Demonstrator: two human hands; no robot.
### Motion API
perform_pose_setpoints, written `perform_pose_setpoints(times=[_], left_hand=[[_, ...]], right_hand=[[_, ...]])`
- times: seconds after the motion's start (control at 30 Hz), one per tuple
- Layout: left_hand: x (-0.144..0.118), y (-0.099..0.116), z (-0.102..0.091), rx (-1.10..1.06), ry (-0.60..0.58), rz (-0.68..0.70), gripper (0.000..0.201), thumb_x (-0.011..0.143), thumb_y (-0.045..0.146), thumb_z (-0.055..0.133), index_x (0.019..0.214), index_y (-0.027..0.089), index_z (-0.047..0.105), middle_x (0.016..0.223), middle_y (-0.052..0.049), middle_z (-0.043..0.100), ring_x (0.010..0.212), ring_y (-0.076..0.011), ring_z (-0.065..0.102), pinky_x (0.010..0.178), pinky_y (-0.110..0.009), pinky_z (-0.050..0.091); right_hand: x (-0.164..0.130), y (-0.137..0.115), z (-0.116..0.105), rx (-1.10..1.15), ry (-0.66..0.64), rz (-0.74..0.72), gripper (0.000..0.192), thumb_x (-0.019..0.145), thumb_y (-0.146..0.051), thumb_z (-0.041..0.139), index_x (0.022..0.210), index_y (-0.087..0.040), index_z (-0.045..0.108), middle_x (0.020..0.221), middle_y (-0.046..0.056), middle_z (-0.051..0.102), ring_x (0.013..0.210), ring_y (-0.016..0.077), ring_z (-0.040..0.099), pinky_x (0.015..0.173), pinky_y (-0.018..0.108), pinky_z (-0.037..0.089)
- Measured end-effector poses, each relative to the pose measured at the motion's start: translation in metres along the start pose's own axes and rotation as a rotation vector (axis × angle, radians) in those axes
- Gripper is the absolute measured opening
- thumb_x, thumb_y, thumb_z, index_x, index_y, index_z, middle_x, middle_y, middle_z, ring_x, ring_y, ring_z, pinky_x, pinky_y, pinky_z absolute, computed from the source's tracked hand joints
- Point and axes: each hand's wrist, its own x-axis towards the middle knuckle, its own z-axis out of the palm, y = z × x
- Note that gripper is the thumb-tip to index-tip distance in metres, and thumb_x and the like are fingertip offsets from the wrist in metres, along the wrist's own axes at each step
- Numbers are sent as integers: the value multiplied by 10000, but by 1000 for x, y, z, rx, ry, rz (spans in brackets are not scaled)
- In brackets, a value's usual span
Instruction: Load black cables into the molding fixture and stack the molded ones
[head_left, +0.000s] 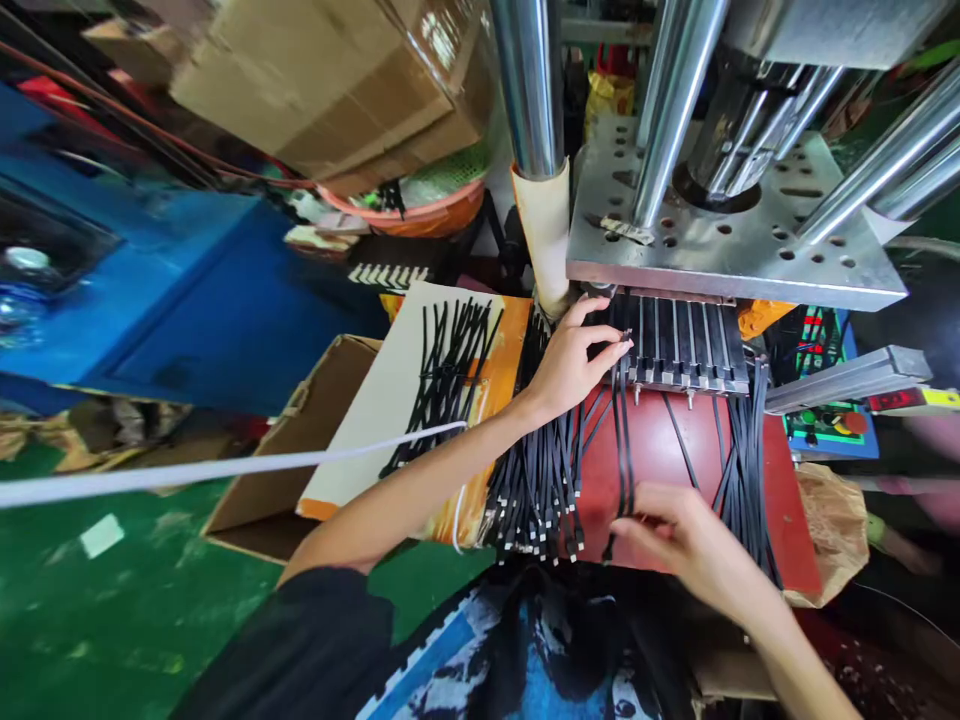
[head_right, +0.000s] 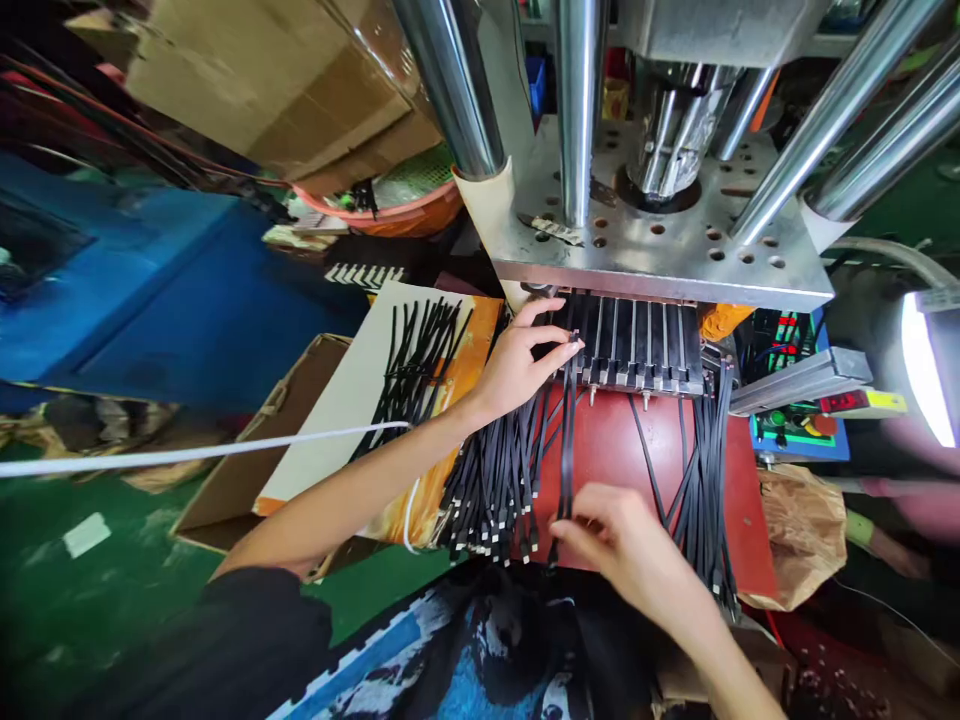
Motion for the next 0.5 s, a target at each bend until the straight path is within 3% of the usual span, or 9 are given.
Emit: perform_pose_setpoints(times=[0.1,0.17,0.23,0.3,0.37,0.5], left_hand=[[30,-27,19,41,31,-19,118,998,228,699,935,170,779,1144,-99,770,1213,-270,696,1136,-450,519],[43,-38,26,72,76,-50,98,1005,195,670,1011,146,754,1095,-115,783,1148,-275,720,1084,-444,552],[43,-42,24,105,131,-65,161,1008,170,642,1146,125,710,1192,-156,764,1192,-280,708,1090,-441,552],[30,-41,16,129,136,16,287,1026,186,607,1304,119,639,1316,-183,720,1290,-275,668,1139,-446,529],[10,-36,5,157,27,213,369,1049,209,565,1412,147,579,1453,-183,651,1390,-259,611,1190,-454,500],[-14,-27,-12,308,-349,637,356,1059,263,568,1396,164,624,1560,-180,586,1475,-283,548,1252,-507,447]], right_hand=[[42,7,-61,6,-5,16,486,986,-588,647,695,-204,708,604,2,614,545,155,550,509,284,432],[80,12,-95,10,89,7,501,935,-630,706,682,-198,698,584,-2,598,526,134,514,512,275,397],[116,18,-114,24,134,6,492,893,-665,738,748,-195,732,588,-5,602,516,130,504,494,270,361],[144,22,-121,15,119,4,498,875,-686,742,829,-192,768,594,-9,608,520,133,511,493,270,351],[161,27,-120,-33,90,-24,497,882,-683,730,817,-192,764,593,-14,608,537,135,518,524,273,363],[174,37,-115,-139,107,-81,442,935,-610,694,789,-196,748,565,-28,589,545,137,496,567,284,356]])
